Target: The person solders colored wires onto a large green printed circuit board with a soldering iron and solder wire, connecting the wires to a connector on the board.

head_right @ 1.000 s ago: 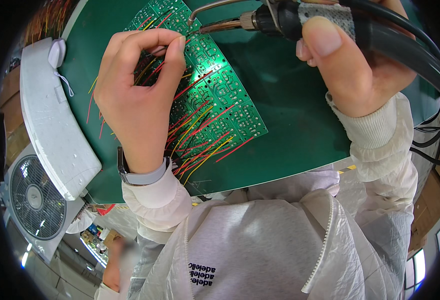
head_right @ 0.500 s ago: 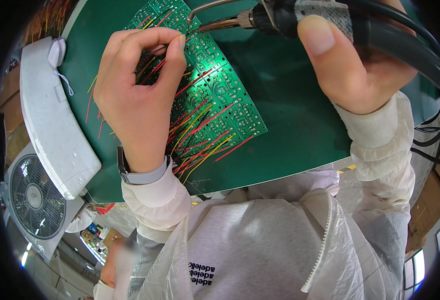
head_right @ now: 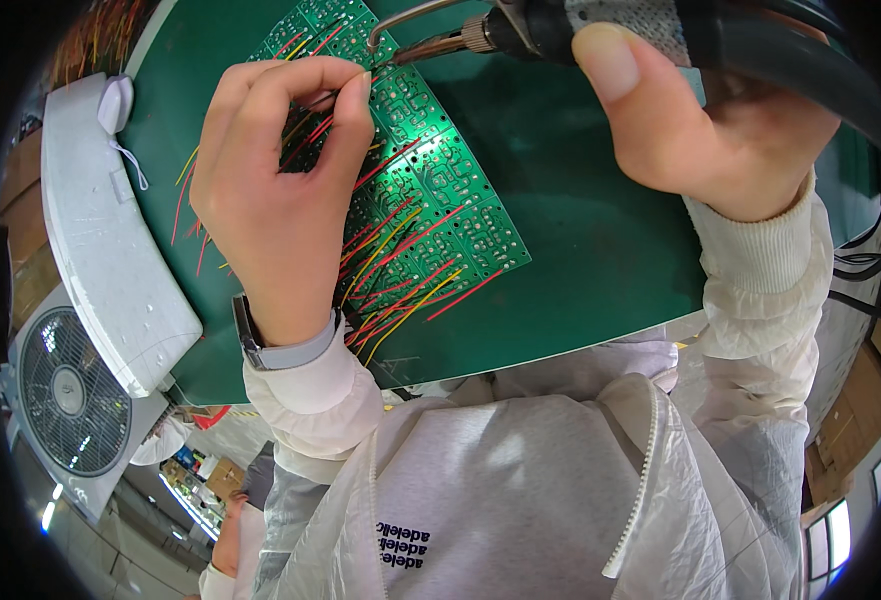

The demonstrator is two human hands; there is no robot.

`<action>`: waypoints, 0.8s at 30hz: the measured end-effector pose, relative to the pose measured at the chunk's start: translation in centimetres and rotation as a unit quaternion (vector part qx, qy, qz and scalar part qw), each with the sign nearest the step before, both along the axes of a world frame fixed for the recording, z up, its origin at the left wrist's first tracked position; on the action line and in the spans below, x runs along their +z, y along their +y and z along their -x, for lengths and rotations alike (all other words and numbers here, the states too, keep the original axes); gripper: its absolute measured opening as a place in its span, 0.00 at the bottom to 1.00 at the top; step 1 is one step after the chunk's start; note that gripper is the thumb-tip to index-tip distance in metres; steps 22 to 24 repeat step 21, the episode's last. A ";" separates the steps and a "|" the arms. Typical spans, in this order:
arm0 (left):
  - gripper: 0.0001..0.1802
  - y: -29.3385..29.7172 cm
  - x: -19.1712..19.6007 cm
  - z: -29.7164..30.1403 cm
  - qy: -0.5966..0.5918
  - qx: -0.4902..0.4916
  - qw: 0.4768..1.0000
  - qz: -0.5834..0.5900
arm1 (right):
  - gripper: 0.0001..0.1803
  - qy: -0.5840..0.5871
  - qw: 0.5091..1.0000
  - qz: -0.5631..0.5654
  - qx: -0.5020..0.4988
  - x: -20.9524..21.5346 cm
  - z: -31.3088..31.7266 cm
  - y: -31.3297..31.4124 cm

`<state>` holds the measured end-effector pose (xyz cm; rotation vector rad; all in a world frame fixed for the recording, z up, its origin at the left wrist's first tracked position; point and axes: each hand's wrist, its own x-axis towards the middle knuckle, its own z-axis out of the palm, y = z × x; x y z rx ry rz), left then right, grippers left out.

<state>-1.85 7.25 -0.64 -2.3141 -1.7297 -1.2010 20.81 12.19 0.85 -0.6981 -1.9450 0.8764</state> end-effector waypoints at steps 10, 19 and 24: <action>0.07 -0.2 0.7 -0.5 -0.075 0.001 0.996 0.056 | 0.17 -0.026 0.998 -0.060 0.016 0.2 0.0 -0.4; 0.07 -0.1 0.5 -0.4 -0.061 -0.006 0.997 0.043 | 0.19 -0.021 0.998 -0.053 0.002 0.1 0.0 -0.6; 0.07 0.0 0.4 -0.4 -0.053 -0.006 0.998 0.034 | 0.19 -0.020 0.998 -0.059 0.006 0.0 -0.1 -0.5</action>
